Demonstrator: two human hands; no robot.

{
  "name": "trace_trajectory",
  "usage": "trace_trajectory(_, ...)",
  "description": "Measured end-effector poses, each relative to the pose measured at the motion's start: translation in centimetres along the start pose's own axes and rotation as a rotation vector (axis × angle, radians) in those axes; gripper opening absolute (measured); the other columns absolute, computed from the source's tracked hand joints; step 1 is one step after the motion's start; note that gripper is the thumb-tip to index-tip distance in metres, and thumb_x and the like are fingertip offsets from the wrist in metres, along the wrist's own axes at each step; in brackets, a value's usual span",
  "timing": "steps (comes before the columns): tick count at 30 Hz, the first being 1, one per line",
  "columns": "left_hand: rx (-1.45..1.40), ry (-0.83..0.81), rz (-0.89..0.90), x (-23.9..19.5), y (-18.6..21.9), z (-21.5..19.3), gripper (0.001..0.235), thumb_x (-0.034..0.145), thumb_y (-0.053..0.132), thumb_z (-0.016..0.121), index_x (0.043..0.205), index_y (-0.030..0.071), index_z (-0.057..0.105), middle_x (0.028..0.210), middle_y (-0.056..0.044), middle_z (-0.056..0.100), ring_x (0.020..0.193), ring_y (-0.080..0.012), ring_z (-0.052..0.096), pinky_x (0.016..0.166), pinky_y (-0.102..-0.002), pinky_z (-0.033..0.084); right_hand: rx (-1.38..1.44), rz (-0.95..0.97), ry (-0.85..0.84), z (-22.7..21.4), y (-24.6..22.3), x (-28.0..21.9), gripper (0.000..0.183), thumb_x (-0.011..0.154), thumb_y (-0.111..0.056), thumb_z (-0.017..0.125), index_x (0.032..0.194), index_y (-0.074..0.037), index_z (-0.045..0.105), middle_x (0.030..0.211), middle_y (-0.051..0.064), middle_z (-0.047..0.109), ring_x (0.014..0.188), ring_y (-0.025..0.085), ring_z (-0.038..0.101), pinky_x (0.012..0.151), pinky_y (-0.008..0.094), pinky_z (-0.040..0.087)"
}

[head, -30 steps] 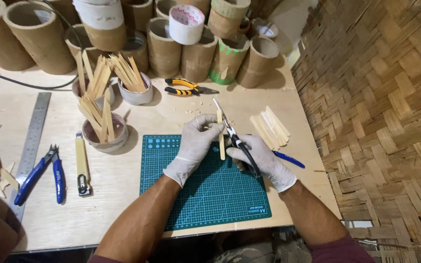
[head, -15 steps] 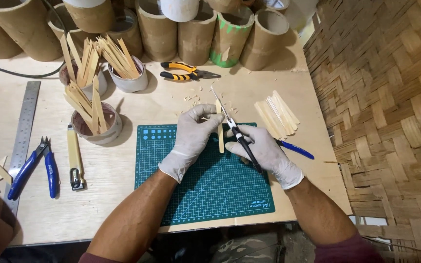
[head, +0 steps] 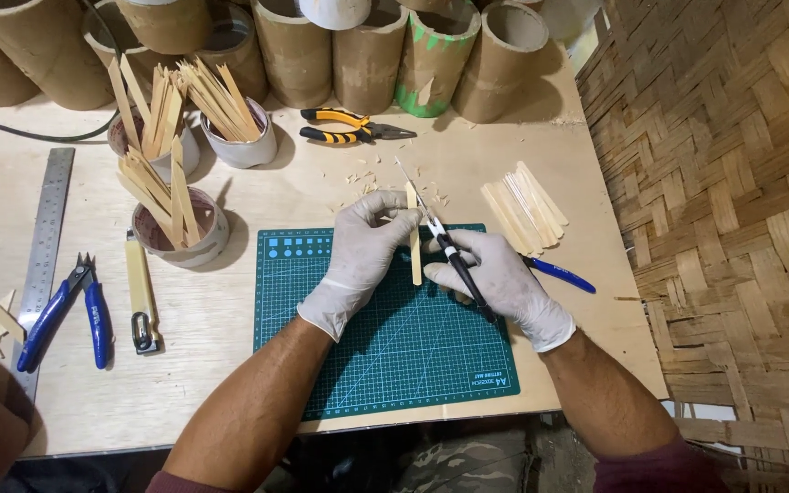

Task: A person wearing white gloves uses scissors to shave thin strips from a wooden stick on a green cutting mat as part of a handcrafting process.

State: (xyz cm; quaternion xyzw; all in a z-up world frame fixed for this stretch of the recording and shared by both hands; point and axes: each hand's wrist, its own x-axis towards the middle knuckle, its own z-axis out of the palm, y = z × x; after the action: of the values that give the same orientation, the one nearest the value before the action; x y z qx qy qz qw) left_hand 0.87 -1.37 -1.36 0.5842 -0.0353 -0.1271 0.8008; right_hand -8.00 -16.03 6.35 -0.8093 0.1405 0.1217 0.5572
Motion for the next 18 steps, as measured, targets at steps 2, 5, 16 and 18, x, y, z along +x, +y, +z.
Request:
trace_trajectory(2,-0.002,-0.001,-0.001,-0.2,0.3,0.2,0.016,0.079,0.007,0.083,0.092,0.001,0.076,0.073,-0.007,0.066,0.058,-0.0106,0.067,0.054,-0.022,0.062,0.003,0.002,-0.001,0.0,-0.1,-0.1,0.047,0.078,-0.024,0.084,0.117,-0.001,0.073,0.061,0.012,0.07,0.051,0.014,0.064,0.049,0.025,0.055)
trace_trajectory(5,-0.007,-0.001,0.002,-0.3,0.5,0.2,0.017,0.079,0.006,0.084,0.092,0.001,0.076,0.073,-0.007,0.065,0.058,-0.0109,0.067,0.054,-0.022,0.062,0.01,0.002,-0.002,0.1,-0.3,-0.1,0.047,0.078,-0.024,0.084,0.118,-0.001,0.073,0.06,0.012,0.07,0.05,0.014,0.064,0.048,0.024,0.055)
trace_trajectory(16,0.0,0.0,-0.005,0.1,-0.5,-0.1,0.018,0.078,0.005,0.085,0.093,0.0,0.076,0.072,-0.007,0.065,0.059,-0.0111,0.067,0.054,-0.023,0.063,0.001,0.015,-0.011,0.2,-0.5,-0.4,0.044,0.079,-0.02,0.081,0.117,0.0,0.072,0.057,0.011,0.067,0.048,0.014,0.063,0.046,0.024,0.054)
trace_trajectory(18,-0.009,-0.01,-0.011,0.0,-0.3,-0.1,0.015,0.08,0.005,0.083,0.093,0.001,0.076,0.072,-0.005,0.065,0.059,-0.0097,0.067,0.054,-0.021,0.062,-0.016,0.007,0.001,0.3,-0.2,-0.2,0.042,0.08,-0.021,0.081,0.116,0.0,0.074,0.055,0.009,0.067,0.047,0.012,0.062,0.046,0.022,0.052)
